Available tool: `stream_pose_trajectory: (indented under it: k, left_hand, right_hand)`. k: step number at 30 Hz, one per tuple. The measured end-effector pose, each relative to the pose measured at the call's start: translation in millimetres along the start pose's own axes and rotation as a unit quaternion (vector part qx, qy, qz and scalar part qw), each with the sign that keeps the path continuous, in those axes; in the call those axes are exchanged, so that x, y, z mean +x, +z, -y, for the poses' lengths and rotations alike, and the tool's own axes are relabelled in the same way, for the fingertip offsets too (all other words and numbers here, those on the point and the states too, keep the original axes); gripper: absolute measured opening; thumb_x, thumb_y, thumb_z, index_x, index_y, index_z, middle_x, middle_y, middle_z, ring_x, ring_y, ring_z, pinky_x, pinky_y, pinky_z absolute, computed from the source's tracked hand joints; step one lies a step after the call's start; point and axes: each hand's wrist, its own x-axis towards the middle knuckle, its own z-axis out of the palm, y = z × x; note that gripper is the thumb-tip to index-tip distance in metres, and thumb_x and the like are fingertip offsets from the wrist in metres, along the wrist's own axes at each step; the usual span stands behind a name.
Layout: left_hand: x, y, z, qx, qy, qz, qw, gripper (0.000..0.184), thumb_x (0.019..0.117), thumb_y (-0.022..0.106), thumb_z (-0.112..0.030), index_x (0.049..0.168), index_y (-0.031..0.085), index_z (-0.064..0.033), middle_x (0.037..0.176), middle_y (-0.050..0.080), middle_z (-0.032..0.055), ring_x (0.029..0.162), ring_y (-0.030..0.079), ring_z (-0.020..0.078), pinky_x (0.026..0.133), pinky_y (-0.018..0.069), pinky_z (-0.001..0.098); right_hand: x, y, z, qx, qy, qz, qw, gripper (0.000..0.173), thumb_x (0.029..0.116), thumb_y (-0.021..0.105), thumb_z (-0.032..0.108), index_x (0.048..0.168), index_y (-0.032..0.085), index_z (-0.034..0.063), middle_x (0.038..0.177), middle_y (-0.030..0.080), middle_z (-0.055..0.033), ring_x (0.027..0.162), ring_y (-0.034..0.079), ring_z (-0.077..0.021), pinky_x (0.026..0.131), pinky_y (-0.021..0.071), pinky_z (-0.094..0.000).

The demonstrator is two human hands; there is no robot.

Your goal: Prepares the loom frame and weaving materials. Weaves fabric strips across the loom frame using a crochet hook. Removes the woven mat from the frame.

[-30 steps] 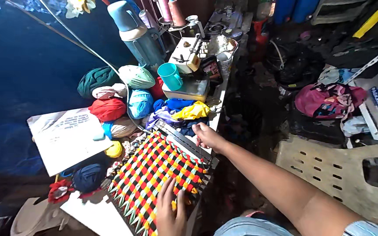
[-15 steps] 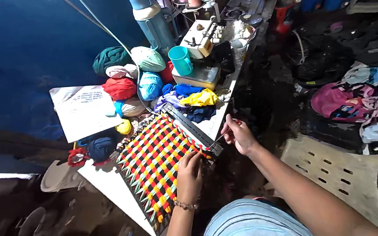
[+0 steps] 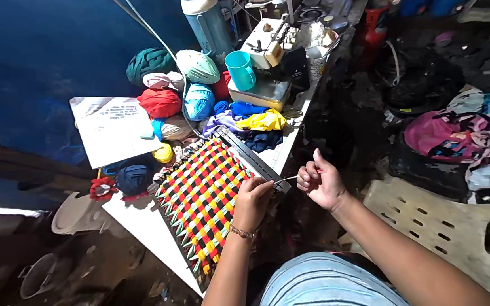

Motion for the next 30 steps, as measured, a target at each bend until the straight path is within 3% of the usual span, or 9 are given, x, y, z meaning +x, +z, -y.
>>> stream_pose_trajectory:
  k: [6, 10, 12, 14, 17, 21, 26, 30]
  left_hand:
    - [-4.8, 10.6, -0.5, 0.008, -0.001, -0.021, 1.0, 0.012, 0.0887, 0.07, -0.011, 0.093, 0.081, -0.0082, 0.099, 0.076, 0.0086, 0.096, 0.072, 0.026, 0.086, 0.0591, 0.0413]
    - [-5.9, 11.7, 1.7, 0.017, 0.024, -0.025, 0.999, 0.011, 0.0885, 0.068, -0.008, 0.088, 0.079, -0.0066, 0.098, 0.076, 0.0086, 0.095, 0.072, 0.0262, 0.086, 0.0592, 0.0411]
    - [-5.3, 12.0, 0.7, 0.023, 0.025, -0.024, 0.999, 0.011, 0.0873, 0.068, -0.007, 0.086, 0.078, -0.0054, 0.099, 0.076, 0.0097, 0.096, 0.073, 0.028, 0.086, 0.0592, 0.0431]
    - [-6.2, 11.4, 0.5, 0.03, 0.025, -0.019, 0.999, 0.009, 0.0866, 0.068, -0.006, 0.084, 0.077, -0.0049, 0.1, 0.076, 0.0097, 0.097, 0.072, 0.0284, 0.087, 0.0591, 0.0441]
    - [-4.8, 11.4, -0.7, 0.037, 0.021, -0.024, 0.999, 0.008, 0.0845, 0.068, -0.006, 0.082, 0.075, -0.0046, 0.1, 0.075, 0.0103, 0.097, 0.072, 0.0286, 0.086, 0.0592, 0.044]
    - [-4.1, 12.4, -1.3, 0.041, 0.008, -0.004, 0.999, 0.008, 0.0865, 0.068, -0.008, 0.084, 0.075, -0.0041, 0.101, 0.074, 0.0122, 0.097, 0.07, 0.0304, 0.086, 0.058, 0.0464]
    - [-3.9, 13.7, 0.6, 0.044, 0.02, -0.013, 0.999, 0.01, 0.0868, 0.067, -0.008, 0.086, 0.076, -0.0052, 0.1, 0.074, 0.0109, 0.096, 0.071, 0.0289, 0.086, 0.0585, 0.0442]
    - [-4.3, 11.3, -1.0, 0.039, 0.027, -0.008, 0.999, 0.01, 0.0857, 0.066, -0.004, 0.083, 0.075, -0.0039, 0.1, 0.075, 0.0122, 0.097, 0.071, 0.0305, 0.086, 0.0582, 0.046]
  right_hand:
    - [11.7, -28.8, -11.6, 0.016, -0.021, 0.06, 0.998, 0.06, 0.1097, 0.028, 0.031, 0.051, 0.039, 0.0215, 0.047, 0.042, 0.0076, 0.045, 0.044, -0.0051, 0.051, 0.0404, -0.0213]
    - [21.2, -51.0, -25.4, 0.019, -0.068, 0.125, 0.99, 0.051, 0.1009, 0.039, 0.023, 0.05, 0.044, 0.0235, 0.05, 0.046, 0.0096, 0.05, 0.047, -0.004, 0.056, 0.0422, -0.0219]
    - [26.2, -55.9, -28.0, 0.022, -0.081, 0.147, 0.986, 0.049, 0.0979, 0.046, 0.024, 0.049, 0.046, 0.0237, 0.051, 0.047, 0.0098, 0.051, 0.049, -0.0038, 0.057, 0.0432, -0.0217]
    - [29.7, -55.8, -29.7, 0.03, -0.084, 0.15, 0.985, 0.052, 0.1004, 0.044, 0.025, 0.049, 0.046, 0.0234, 0.05, 0.048, 0.0094, 0.051, 0.05, -0.0041, 0.056, 0.0436, -0.0217]
    - [22.7, -37.0, -23.2, 0.055, -0.05, 0.081, 0.994, 0.06, 0.1083, 0.031, 0.031, 0.05, 0.039, 0.0224, 0.047, 0.043, 0.0081, 0.045, 0.046, -0.0054, 0.051, 0.0419, -0.0223]
    - [-1.9, -0.8, -7.0, -0.002, -0.038, 0.007, 0.999, 0.058, 0.1103, 0.033, 0.028, 0.053, 0.033, 0.0201, 0.046, 0.034, 0.0063, 0.041, 0.036, -0.0059, 0.046, 0.0344, -0.0211]
    - [12.3, -37.0, -20.2, 0.013, -0.086, 0.117, 0.989, 0.057, 0.1068, 0.03, 0.033, 0.052, 0.043, 0.0242, 0.05, 0.044, 0.0097, 0.049, 0.047, -0.0047, 0.054, 0.0428, -0.0226]
    - [25.2, -58.5, -31.1, 0.007, -0.118, 0.194, 0.974, 0.05, 0.0993, 0.053, 0.039, 0.051, 0.051, 0.0267, 0.052, 0.048, 0.0126, 0.053, 0.051, -0.0022, 0.059, 0.0448, -0.0212]
